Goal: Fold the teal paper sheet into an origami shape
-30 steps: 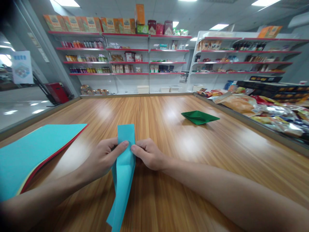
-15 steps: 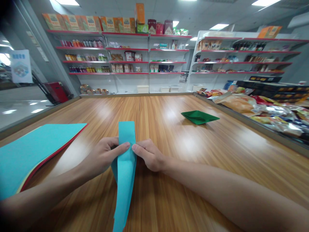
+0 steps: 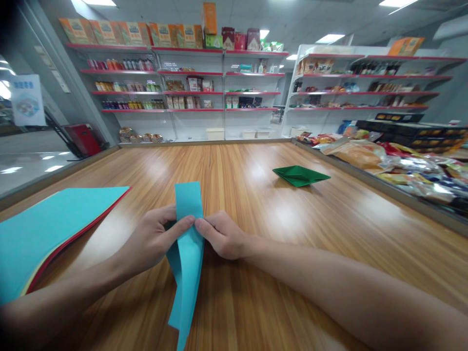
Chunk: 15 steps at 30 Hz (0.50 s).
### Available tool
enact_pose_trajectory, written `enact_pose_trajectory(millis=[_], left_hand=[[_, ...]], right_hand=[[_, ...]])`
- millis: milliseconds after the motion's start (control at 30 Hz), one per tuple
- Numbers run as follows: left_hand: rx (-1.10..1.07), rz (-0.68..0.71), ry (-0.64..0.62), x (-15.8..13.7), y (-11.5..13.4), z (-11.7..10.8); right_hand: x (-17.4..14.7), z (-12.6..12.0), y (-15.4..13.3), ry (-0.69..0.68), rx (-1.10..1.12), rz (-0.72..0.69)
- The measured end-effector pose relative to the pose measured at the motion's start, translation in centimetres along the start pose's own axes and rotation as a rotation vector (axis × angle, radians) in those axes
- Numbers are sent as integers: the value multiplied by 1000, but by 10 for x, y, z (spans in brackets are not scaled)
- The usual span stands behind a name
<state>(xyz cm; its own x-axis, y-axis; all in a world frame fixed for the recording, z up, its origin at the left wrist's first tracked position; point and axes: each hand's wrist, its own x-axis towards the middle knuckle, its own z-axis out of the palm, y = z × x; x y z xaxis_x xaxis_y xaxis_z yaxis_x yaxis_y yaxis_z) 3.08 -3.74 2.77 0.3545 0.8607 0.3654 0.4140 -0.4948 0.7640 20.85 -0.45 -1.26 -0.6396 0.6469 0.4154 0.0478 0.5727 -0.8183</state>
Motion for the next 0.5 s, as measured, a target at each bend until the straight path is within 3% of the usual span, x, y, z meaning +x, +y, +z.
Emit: enact_pose_trajectory(millis=[500], left_hand=[[57,1,63,-2,0,1]], right_hand=[[2,-2,-6,-57,-97,-6]])
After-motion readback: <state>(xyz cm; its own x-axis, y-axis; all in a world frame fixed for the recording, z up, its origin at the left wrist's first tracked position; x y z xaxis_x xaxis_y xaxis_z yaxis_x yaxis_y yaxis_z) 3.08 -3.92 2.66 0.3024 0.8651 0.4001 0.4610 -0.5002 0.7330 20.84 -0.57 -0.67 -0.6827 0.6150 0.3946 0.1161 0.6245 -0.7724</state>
